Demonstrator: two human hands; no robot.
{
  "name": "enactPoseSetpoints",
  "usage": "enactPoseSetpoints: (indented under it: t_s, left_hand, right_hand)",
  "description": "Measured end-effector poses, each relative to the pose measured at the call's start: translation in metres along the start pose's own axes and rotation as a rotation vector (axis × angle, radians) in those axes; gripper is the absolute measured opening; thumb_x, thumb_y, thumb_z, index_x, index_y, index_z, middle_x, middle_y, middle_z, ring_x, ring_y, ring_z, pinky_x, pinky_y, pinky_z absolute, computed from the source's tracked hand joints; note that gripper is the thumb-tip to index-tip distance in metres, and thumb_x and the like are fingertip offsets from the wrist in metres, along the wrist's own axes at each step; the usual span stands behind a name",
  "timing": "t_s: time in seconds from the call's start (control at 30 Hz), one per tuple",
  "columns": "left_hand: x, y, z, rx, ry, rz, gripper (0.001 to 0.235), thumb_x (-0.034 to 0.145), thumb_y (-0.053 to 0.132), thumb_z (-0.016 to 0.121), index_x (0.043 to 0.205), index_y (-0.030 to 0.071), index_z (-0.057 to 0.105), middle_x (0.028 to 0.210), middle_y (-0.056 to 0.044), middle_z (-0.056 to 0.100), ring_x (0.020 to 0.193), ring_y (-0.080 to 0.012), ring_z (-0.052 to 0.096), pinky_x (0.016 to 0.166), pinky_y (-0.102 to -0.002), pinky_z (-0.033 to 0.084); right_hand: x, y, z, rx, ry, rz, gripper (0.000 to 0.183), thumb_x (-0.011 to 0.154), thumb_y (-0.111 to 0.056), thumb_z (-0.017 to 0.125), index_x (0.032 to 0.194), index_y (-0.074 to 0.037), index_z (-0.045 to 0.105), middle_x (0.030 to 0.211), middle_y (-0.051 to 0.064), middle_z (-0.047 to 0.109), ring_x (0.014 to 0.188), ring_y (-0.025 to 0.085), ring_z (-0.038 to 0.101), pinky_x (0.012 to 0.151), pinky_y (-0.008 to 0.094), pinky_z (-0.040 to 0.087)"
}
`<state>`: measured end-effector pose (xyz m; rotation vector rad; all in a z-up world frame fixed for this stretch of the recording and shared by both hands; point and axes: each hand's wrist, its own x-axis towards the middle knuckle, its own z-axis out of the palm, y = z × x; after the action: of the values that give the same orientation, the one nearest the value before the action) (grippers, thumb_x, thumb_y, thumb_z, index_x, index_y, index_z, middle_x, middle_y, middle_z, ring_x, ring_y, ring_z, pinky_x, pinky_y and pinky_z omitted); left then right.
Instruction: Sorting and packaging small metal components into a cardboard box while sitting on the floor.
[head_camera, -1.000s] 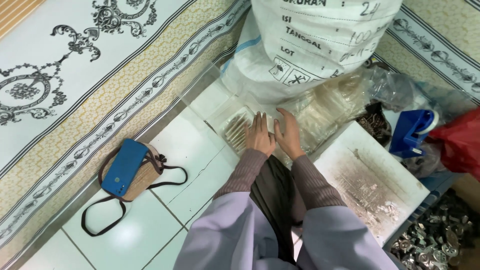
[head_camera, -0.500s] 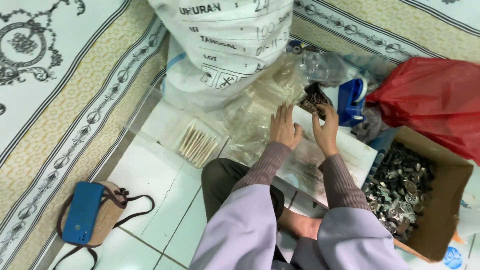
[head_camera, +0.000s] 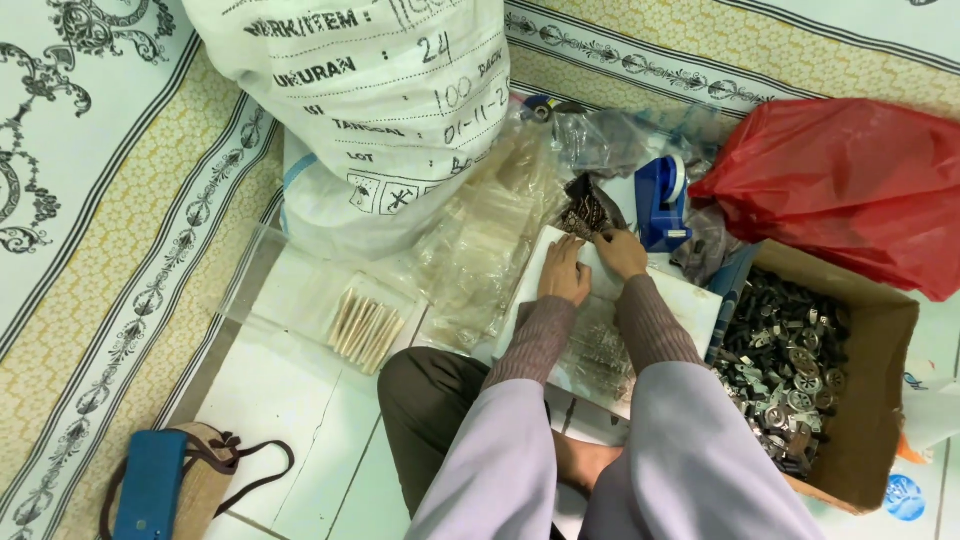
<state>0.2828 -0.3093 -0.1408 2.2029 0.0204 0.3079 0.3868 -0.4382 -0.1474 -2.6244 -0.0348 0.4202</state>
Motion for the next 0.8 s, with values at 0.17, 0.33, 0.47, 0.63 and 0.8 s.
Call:
enactPoseSetpoints:
  t_s: [0.17, 0.33, 0.47, 0.63, 0.8]
  left_hand:
    - [0.001, -0.001, -0.001, -0.033, -0.010, -0.029, 0.046, 0.094, 0.019, 0.047, 0.136, 0.002, 0.056, 0.144, -0.025, 0.057, 0.142, -0.0368, 0.048, 0.128, -0.051, 0.024]
    - [-0.001, -0.022, 0.010, -0.244, 0.087, -0.084, 0.041, 0.096, 0.022, 0.057, 0.136, 0.013, 0.059, 0.141, -0.012, 0.061, 0.138, -0.0271, 0.053, 0.127, -0.042, 0.028]
    - [-0.009, 0.030, -0.031, -0.292, 0.077, -0.062, 0.055, 0.091, 0.014, 0.062, 0.145, 0.013, 0.052, 0.148, -0.017, 0.053, 0.140, -0.0349, 0.047, 0.124, -0.050, 0.032]
    - [-0.031, 0.105, -0.058, -0.159, 0.052, 0.140, 0.081, 0.075, 0.009, 0.077, 0.150, 0.018, 0.047, 0.159, -0.025, 0.036, 0.147, -0.0509, 0.032, 0.121, -0.066, 0.024]
    - [-0.045, 0.131, -0.050, -0.093, -0.043, 0.298, 0.026, 0.084, 0.013, 0.073, 0.107, 0.025, 0.072, 0.107, 0.002, 0.077, 0.110, -0.0191, 0.071, 0.125, -0.052, 0.025]
  right_hand:
    - [-0.024, -0.005, -0.009, 0.163, 0.222, -0.131, 0.026, 0.095, -0.026, 0.067, 0.112, -0.010, 0.078, 0.104, 0.017, 0.074, 0.100, 0.037, 0.071, 0.084, 0.047, 0.059]
    - [-0.072, -0.012, -0.052, 0.673, 0.346, -0.293, 0.027, 0.091, 0.003, 0.069, 0.118, 0.001, 0.069, 0.108, 0.026, 0.069, 0.101, 0.038, 0.068, 0.083, 0.045, 0.060]
    - [-0.139, -0.022, -0.101, 0.865, 0.201, -0.298, 0.046, 0.088, 0.010, 0.060, 0.134, 0.007, 0.052, 0.103, 0.023, 0.063, 0.104, 0.030, 0.060, 0.095, 0.047, 0.052]
    - [-0.215, 0.001, -0.156, 0.819, 0.164, -0.360, 0.044, 0.082, 0.017, 0.051, 0.122, 0.002, 0.061, 0.089, 0.015, 0.065, 0.093, 0.023, 0.060, 0.084, 0.045, 0.054]
    - [-0.282, 0.047, -0.200, 0.854, 0.362, -0.298, 0.039, 0.077, 0.015, 0.048, 0.106, -0.003, 0.068, 0.085, 0.007, 0.060, 0.089, 0.016, 0.054, 0.078, 0.031, 0.051]
